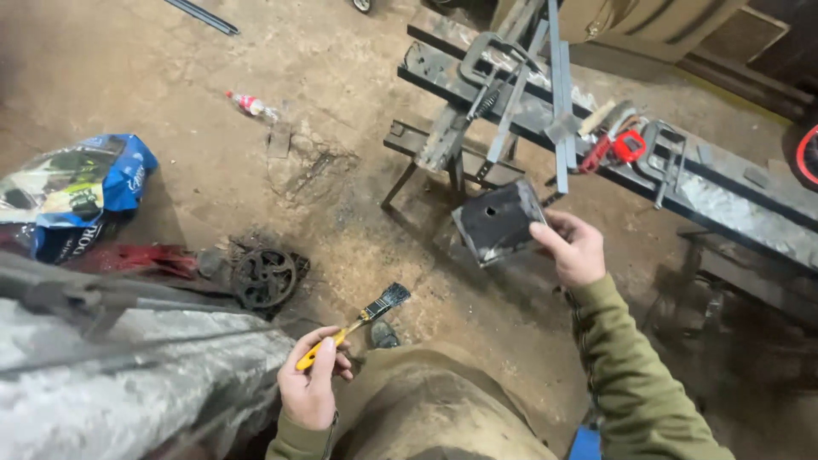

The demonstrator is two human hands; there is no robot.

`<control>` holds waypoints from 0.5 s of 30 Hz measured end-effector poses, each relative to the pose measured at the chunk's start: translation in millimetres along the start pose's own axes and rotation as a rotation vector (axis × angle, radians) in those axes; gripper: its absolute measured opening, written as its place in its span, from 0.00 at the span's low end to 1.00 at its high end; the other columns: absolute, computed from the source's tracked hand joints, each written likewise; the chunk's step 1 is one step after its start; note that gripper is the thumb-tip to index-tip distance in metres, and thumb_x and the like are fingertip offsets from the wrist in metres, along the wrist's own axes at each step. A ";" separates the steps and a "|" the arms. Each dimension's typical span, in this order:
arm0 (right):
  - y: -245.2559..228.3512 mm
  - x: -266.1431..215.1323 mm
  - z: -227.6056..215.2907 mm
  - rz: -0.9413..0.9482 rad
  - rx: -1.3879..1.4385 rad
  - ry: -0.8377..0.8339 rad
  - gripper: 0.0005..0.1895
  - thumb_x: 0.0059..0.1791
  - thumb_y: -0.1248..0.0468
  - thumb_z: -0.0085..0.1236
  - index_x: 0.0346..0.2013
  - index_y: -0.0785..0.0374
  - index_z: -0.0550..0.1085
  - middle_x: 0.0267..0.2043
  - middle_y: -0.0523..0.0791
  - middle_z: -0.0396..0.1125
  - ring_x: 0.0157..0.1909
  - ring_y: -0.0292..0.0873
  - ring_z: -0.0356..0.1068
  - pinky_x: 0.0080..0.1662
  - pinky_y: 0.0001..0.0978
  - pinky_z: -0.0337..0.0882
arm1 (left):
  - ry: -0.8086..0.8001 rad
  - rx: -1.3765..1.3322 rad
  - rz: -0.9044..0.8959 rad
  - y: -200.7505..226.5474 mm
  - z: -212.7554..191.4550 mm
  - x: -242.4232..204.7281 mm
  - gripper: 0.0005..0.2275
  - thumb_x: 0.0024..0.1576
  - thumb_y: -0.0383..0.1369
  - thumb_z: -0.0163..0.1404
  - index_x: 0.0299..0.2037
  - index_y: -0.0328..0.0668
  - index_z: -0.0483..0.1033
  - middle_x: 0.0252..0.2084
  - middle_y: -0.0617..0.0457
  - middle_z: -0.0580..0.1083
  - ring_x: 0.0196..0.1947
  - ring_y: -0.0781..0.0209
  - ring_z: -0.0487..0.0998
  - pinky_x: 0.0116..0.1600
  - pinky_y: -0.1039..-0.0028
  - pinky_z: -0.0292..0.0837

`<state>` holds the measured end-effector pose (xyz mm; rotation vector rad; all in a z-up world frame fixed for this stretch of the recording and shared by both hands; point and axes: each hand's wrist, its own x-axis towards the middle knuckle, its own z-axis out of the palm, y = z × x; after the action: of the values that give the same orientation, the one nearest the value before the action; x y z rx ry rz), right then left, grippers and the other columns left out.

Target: Painting a small metal component with black paint using a brush.

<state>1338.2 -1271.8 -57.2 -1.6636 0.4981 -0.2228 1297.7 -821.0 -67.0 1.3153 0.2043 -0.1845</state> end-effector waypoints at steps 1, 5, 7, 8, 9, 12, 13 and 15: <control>-15.2 18.3 11.8 0.003 0.001 -0.004 0.21 0.50 0.61 0.65 0.55 0.68 0.77 0.44 0.43 0.74 0.39 0.33 0.72 0.39 0.26 0.74 | 0.005 0.002 -0.002 3.2 1.1 11.8 0.13 0.63 0.30 0.48 0.52 0.28 0.76 0.37 0.47 0.79 0.28 0.68 0.76 0.31 0.75 0.76; -51.5 117.0 47.5 -0.166 0.140 -0.013 0.20 0.47 0.62 0.68 0.51 0.65 0.74 0.43 0.44 0.74 0.39 0.31 0.74 0.41 0.24 0.76 | 0.040 0.032 0.055 10.2 7.1 77.0 0.12 0.63 0.30 0.47 0.52 0.28 0.75 0.38 0.46 0.79 0.29 0.68 0.77 0.33 0.75 0.77; -59.5 157.5 60.3 -0.282 0.070 -0.034 0.20 0.47 0.62 0.69 0.50 0.66 0.73 0.43 0.43 0.74 0.41 0.30 0.74 0.42 0.22 0.76 | 0.092 0.034 0.025 9.4 6.2 99.9 0.13 0.63 0.30 0.47 0.53 0.28 0.75 0.38 0.46 0.79 0.29 0.68 0.77 0.32 0.75 0.77; -69.3 179.4 67.7 -0.281 -0.073 -0.006 0.18 0.48 0.62 0.69 0.48 0.67 0.75 0.40 0.44 0.74 0.39 0.31 0.73 0.42 0.22 0.75 | 0.124 0.017 0.044 9.7 8.6 113.6 0.13 0.64 0.30 0.47 0.53 0.28 0.75 0.38 0.46 0.78 0.29 0.68 0.76 0.33 0.75 0.77; -78.9 201.1 75.2 -0.282 -0.216 0.021 0.16 0.49 0.61 0.69 0.46 0.68 0.77 0.37 0.44 0.74 0.37 0.31 0.72 0.41 0.21 0.73 | 0.155 0.002 0.063 10.0 11.0 127.0 0.13 0.64 0.30 0.47 0.53 0.28 0.75 0.38 0.46 0.78 0.29 0.68 0.76 0.33 0.75 0.77; -111.4 263.6 103.3 -0.170 -0.319 0.013 0.17 0.47 0.60 0.71 0.44 0.68 0.77 0.32 0.46 0.73 0.28 0.38 0.67 0.30 0.32 0.68 | 0.273 0.013 0.088 6.2 18.3 174.5 0.13 0.64 0.30 0.47 0.53 0.27 0.75 0.37 0.43 0.79 0.27 0.65 0.77 0.30 0.73 0.76; -116.9 289.9 108.8 -0.173 -0.325 -0.008 0.17 0.47 0.60 0.71 0.44 0.68 0.77 0.32 0.46 0.73 0.28 0.38 0.67 0.30 0.32 0.68 | 0.293 0.007 0.086 10.2 27.0 190.3 0.13 0.64 0.30 0.47 0.53 0.27 0.75 0.37 0.43 0.79 0.27 0.65 0.77 0.30 0.73 0.76; -128.7 331.7 118.5 -0.334 -0.650 -0.044 0.16 0.47 0.54 0.70 0.39 0.64 0.80 0.35 0.45 0.76 0.34 0.38 0.75 0.38 0.31 0.75 | 0.322 -0.015 0.185 22.2 40.2 214.8 0.13 0.66 0.30 0.46 0.54 0.27 0.74 0.39 0.44 0.77 0.30 0.67 0.76 0.32 0.76 0.75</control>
<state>1706.9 -1302.6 4.1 -2.3836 0.2639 -0.2861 1512.9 -858.6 -90.7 1.3367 0.3544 0.1872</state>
